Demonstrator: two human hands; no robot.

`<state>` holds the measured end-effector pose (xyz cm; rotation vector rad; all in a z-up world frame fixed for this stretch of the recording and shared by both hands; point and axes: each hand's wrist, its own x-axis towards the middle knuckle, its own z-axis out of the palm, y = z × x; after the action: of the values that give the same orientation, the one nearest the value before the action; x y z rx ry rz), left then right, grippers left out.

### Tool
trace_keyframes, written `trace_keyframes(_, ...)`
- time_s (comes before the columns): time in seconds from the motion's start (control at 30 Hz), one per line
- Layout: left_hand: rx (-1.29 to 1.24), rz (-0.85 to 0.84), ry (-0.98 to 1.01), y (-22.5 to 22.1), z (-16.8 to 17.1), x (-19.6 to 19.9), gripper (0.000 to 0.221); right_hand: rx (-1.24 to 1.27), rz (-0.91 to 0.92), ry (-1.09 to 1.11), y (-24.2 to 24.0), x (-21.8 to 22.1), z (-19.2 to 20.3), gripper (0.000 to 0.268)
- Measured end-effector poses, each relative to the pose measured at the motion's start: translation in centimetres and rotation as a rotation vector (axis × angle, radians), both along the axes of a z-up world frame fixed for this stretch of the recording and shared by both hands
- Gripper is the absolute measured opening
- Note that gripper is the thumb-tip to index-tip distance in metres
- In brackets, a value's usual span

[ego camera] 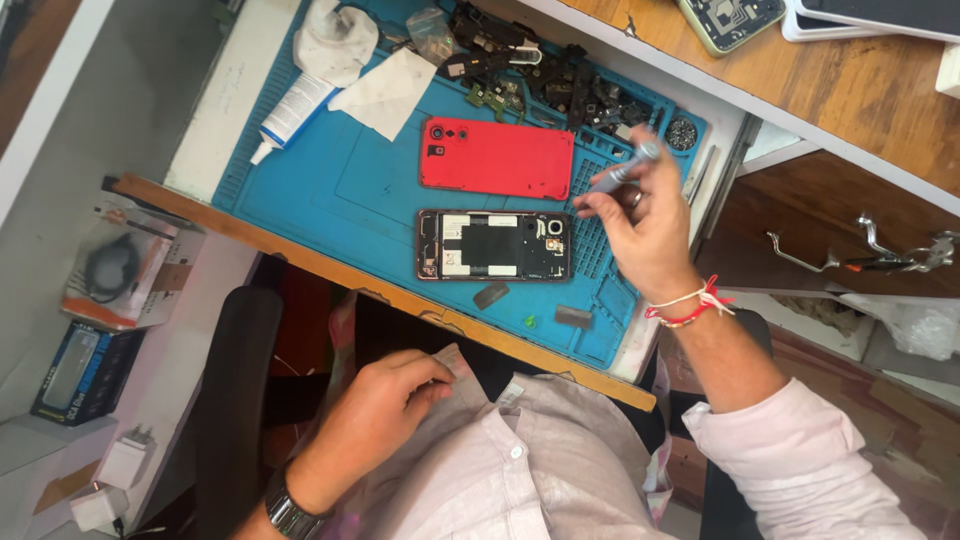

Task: The person uses a precision screwdriver to remove screws from the internal frame of a disassembled smartphone. They carefully unscrew multiple fasteners around the battery and camera areas, placing the removed screws on the blue work mat.

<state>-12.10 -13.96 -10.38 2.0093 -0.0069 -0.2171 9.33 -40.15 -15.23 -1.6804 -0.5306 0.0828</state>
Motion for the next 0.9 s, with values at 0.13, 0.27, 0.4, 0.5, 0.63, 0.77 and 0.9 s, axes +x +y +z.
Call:
trace_keyframes(0.13,0.043,0.006,0.034,-0.5,-0.1,0.3,0.014,0.016,0.011,-0.004,-0.1,-0.6,-1.2,0.081)
trace_keyframes(0.27,0.061,0.024,0.033,-0.8,0.3,0.7,0.018,-0.036,0.002,-0.075,-0.2,-0.7,-2.1,0.079)
trace_keyframes(0.4,0.014,0.036,0.049,-1.3,1.0,1.0,0.017,-0.114,0.021,-0.207,-0.2,-1.1,-1.9,0.079)
trace_keyframes(0.5,0.087,0.012,-0.098,-1.6,1.7,1.5,0.016,-0.241,0.096,-0.42,-0.1,-1.4,-0.8,0.079)
trace_keyframes(0.63,0.29,0.011,-0.422,-1.6,2.4,3.2,0.016,-0.264,0.165,-0.622,0.2,-1.6,0.7,0.072)
trace_keyframes(0.77,0.479,0.046,-0.586,-2.0,1.6,5.9,0.02,-0.137,0.061,-0.623,0.5,-1.3,0.0,0.064)
trace_keyframes(0.9,0.54,0.05,-0.575,-2.5,-0.1,7.3,0.019,-0.014,-0.035,-0.551,1.0,-0.3,-2.4,0.059)
